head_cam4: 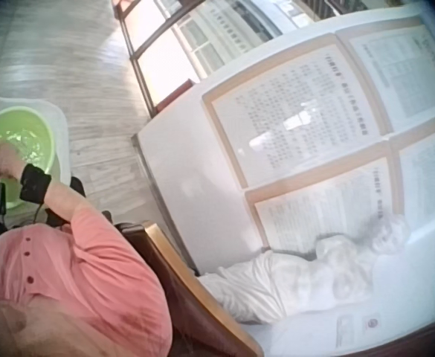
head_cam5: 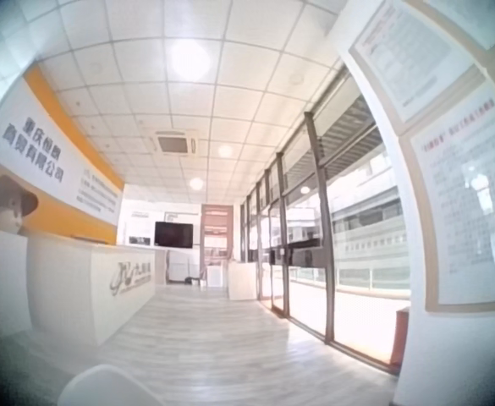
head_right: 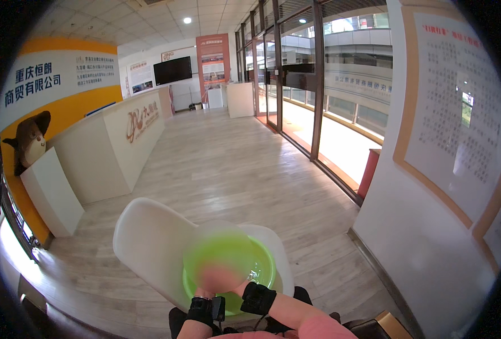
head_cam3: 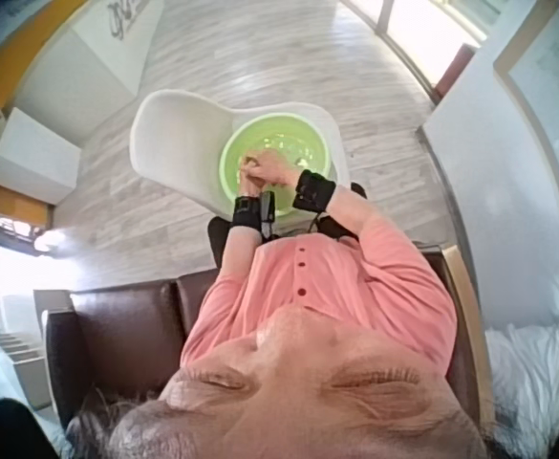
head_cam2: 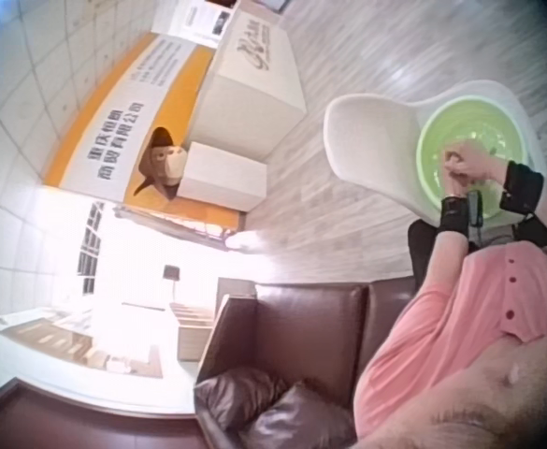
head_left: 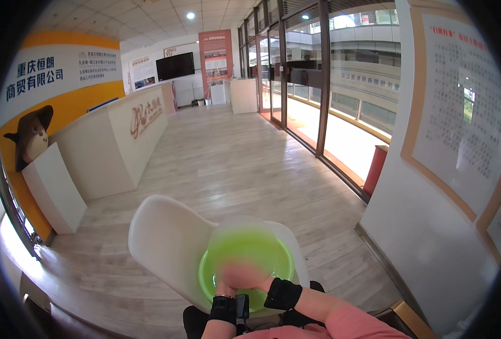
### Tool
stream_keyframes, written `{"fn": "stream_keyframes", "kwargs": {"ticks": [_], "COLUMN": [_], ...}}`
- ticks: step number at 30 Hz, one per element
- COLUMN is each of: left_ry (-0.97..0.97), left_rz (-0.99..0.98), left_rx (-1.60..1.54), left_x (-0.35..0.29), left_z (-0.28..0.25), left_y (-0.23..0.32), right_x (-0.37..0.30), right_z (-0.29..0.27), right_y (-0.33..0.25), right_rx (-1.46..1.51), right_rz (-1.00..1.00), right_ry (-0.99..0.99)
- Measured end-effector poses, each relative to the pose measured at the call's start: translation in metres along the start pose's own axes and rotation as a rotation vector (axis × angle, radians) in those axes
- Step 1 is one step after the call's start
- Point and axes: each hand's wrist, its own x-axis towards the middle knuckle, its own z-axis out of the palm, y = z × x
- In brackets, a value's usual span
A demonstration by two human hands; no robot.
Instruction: The person washes a towel by hand in a green basin of water, repeatedly dunking, scrubbing, and wringing the fabric.
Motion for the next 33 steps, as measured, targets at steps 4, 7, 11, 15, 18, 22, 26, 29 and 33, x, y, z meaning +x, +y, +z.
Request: {"fn": "stream_keyframes", "kwargs": {"ticks": [4, 7, 11, 15, 18, 22, 26, 29, 33], "left_ry": [0.173, 0.121, -0.080, -0.638, -0.653, -0.062, 0.096, -0.112, 0.246], "left_rz": [-0.119, -0.202, -0.225, -0.156, -0.142, -0.189, -0.133, 0.022, -0.304], "left_rx": [-0.199, -0.288, -0.485, -0.860, -0.883, -0.638, -0.570, -0.683, -0.457], "left_x": [-0.020, -0.013, -0.007, -0.001, 0.003, -0.027, -0.031, -0.016, -0.005], "left_z": [0.022, 0.011, -0.008, -0.011, 0.000, 0.044, 0.038, -0.002, 0.044], "left_y": [0.016, 0.004, -0.004, -0.004, -0.002, 0.026, 0.012, -0.023, 0.016], "right_x": [-0.008, -0.011, -0.010, -0.005, -0.002, -0.003, 0.003, 0.015, 0.027], "right_z": [0.006, 0.028, 0.032, 0.020, 0.018, 0.000, 0.014, 0.023, 0.027], "right_y": [0.003, 0.035, 0.039, 0.029, 0.037, -0.002, 0.002, 0.000, 0.034], "right_rx": [0.289, 0.569, 0.888, 1.083, 0.958, 0.235, -0.209, -0.247, -0.338], "right_rz": [0.109, 0.076, 0.176, 0.320, 0.322, 0.274, 0.113, 0.161, 0.375], "right_ry": [0.011, 0.127, 0.151, 0.125, 0.103, -0.047, -0.037, -0.012, -0.016]}}
